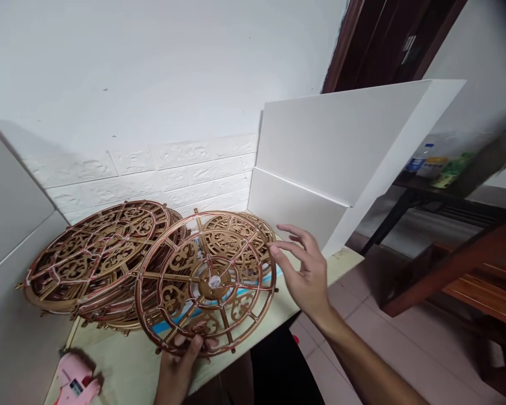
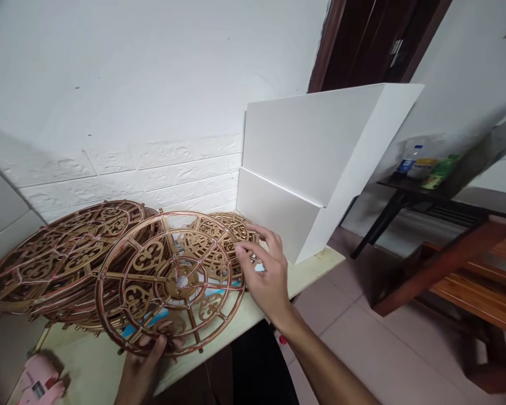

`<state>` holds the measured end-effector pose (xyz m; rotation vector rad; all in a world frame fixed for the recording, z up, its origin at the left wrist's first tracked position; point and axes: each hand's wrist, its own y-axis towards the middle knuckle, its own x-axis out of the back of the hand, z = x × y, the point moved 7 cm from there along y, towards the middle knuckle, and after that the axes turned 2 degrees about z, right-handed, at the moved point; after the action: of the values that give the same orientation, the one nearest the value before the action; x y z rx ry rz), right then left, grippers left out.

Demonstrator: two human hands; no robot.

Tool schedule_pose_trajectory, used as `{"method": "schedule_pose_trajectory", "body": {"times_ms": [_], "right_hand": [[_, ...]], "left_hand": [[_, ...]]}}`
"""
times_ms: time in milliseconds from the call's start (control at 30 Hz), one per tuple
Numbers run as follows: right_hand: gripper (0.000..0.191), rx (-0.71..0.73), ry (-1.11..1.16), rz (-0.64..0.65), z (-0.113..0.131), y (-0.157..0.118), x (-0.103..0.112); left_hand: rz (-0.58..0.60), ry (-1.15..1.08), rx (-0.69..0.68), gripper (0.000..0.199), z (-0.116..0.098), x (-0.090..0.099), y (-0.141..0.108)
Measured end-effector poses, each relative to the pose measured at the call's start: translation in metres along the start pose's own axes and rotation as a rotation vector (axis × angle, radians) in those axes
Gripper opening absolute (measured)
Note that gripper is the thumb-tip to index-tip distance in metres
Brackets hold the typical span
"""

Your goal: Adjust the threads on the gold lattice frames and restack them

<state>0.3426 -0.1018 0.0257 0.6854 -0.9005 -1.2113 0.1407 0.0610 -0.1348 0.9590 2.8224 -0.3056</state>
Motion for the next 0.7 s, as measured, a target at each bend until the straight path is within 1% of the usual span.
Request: {"method": "schedule_pose_trajectory", "body": {"times_ms": [100, 167, 233, 367, 467, 567, 700], "right_hand": [[0.014, 0.119, -0.073, -0.017, 0.021, 0.006, -0.011], [0.015, 0.15, -0.092, -0.034, 0.028, 0.009, -0.016], [0.015, 0.152, -0.101, -0.038, 0.031, 0.011, -0.02], [0.012, 0.074, -0.093, 0.005, 0.025, 0.016, -0.031], [0.012, 0.001, -0.024, 0.035, 0.018, 0.017, -0.036], [0.011, -0.064, 0.076, 0.031, 0.011, 0.016, -0.037], [0.015, -0.112, 0.129, 0.023, 0.008, 0.017, -0.035]], "left_hand": [[-0.003, 0.003, -0.011, 0.056, 0.0, 0.001, 0.0], [0.0, 0.006, -0.019, 0.056, -0.001, 0.001, 0.0], [0.005, 0.009, -0.028, 0.055, 0.0, 0.001, 0.0], [0.021, 0.012, -0.032, 0.056, 0.001, 0.0, 0.0], [0.032, 0.015, -0.026, 0.054, 0.002, -0.001, -0.001], [0.029, 0.02, -0.009, 0.054, 0.004, 0.0, -0.001], [0.014, 0.016, -0.002, 0.056, 0.004, 0.001, -0.001]]}}
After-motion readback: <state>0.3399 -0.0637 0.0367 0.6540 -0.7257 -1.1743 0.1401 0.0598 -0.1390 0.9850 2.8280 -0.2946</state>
